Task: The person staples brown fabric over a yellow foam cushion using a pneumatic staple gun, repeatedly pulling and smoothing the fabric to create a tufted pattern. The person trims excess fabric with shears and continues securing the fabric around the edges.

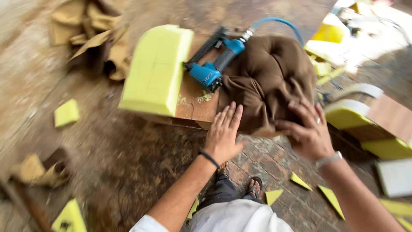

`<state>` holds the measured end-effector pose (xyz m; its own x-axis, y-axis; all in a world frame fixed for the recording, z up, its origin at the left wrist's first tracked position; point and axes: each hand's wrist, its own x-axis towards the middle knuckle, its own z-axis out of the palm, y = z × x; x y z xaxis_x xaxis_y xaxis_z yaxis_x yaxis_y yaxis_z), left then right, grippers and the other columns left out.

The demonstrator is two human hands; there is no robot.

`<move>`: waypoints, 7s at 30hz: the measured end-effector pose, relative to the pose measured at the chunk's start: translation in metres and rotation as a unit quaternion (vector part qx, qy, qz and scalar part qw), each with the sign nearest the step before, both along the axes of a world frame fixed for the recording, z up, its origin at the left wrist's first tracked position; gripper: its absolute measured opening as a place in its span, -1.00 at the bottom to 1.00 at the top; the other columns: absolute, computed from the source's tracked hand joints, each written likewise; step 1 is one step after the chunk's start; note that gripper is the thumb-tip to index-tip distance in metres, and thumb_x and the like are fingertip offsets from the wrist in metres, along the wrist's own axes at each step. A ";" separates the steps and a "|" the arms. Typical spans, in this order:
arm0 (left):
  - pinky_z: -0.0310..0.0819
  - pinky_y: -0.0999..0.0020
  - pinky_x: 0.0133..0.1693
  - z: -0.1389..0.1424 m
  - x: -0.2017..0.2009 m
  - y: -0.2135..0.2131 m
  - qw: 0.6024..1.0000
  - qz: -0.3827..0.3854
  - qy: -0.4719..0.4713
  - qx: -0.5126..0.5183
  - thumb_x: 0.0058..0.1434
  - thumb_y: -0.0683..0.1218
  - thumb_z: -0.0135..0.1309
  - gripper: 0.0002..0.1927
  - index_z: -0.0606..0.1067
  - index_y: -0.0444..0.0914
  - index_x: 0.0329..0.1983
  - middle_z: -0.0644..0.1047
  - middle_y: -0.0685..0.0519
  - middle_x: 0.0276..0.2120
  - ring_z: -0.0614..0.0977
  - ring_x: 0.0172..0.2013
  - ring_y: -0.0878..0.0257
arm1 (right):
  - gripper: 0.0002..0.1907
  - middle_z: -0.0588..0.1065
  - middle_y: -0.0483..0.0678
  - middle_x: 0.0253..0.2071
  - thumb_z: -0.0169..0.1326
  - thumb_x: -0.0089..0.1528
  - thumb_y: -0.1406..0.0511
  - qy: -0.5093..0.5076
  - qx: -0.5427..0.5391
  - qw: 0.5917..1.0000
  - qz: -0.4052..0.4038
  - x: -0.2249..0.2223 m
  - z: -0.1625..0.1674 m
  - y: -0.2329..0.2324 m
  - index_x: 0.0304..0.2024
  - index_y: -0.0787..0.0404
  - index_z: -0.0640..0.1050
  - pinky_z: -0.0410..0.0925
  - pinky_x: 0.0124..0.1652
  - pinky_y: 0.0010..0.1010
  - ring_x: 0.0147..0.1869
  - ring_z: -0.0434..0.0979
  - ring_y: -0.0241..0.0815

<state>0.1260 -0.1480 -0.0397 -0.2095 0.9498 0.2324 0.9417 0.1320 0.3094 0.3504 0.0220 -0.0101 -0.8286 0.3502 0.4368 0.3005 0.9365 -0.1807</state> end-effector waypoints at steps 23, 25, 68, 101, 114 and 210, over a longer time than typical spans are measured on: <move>0.47 0.24 -0.05 0.009 0.007 0.074 0.966 -0.156 -0.026 0.207 0.24 -0.33 0.15 -0.77 0.54 -0.22 -0.08 0.52 0.04 -0.26 0.56 -0.14 0.13 | -0.76 0.55 -0.08 -0.48 0.22 0.28 0.25 0.410 -0.588 0.657 -0.233 -0.039 -0.059 -0.052 -0.30 0.34 0.62 0.38 -0.42 -0.53 -0.46 0.50 -0.35; 0.42 0.21 -0.19 0.004 0.002 0.074 0.967 -0.195 -0.028 0.160 0.21 -0.34 0.13 -0.83 0.54 -0.25 -0.18 0.46 0.04 -0.37 0.51 -0.28 0.12 | -0.76 0.63 -0.11 -0.39 0.22 0.20 0.25 0.424 -0.611 0.628 -0.228 -0.040 -0.053 -0.047 -0.24 0.33 0.65 0.49 -0.35 -0.54 -0.38 0.61 -0.36; 0.35 0.05 0.33 0.018 0.040 0.122 0.954 -0.187 -0.164 0.164 0.38 -0.05 -0.04 -0.65 0.55 -0.17 0.18 0.60 -0.04 0.17 0.58 0.24 0.08 | -0.89 0.47 -0.16 -0.40 0.14 0.35 0.38 0.660 -0.618 0.304 -0.302 0.045 -0.049 -0.051 -0.11 0.19 0.47 0.35 -0.51 -0.58 -0.45 0.47 -0.35; 0.40 0.15 0.16 0.022 -0.006 0.119 0.909 -0.363 -0.166 0.121 0.18 -0.20 0.23 -0.83 0.65 -0.18 -0.15 0.63 0.08 -0.12 0.64 -0.03 0.16 | -0.92 0.58 -0.02 -0.28 0.15 0.35 0.46 0.563 -0.528 0.587 -0.245 -0.052 -0.076 -0.108 -0.25 0.38 0.52 0.61 -0.31 -0.39 -0.28 0.62 -0.29; -0.04 -0.01 0.41 0.017 0.006 0.070 0.921 -0.383 0.051 0.050 0.14 0.02 0.17 -0.24 0.31 -0.27 0.41 0.34 -0.09 0.39 0.36 0.37 0.01 | -0.49 0.57 0.06 -0.04 0.07 0.29 0.48 0.552 -0.596 0.544 -0.210 -0.039 -0.042 -0.106 0.28 0.29 0.27 0.59 -0.30 -0.43 -0.25 0.67 -0.21; -0.28 -0.25 0.41 -0.016 0.046 0.139 0.945 -0.221 0.238 -0.040 0.14 -0.15 0.07 0.01 -0.19 -0.31 0.58 -0.11 -0.33 0.52 -0.06 0.49 -0.24 | -0.24 0.56 -0.03 -0.34 0.36 0.04 0.19 -0.078 0.009 0.947 -0.311 0.024 -0.057 -0.117 0.26 0.24 0.41 0.46 -0.39 -0.30 -0.41 0.60 -0.13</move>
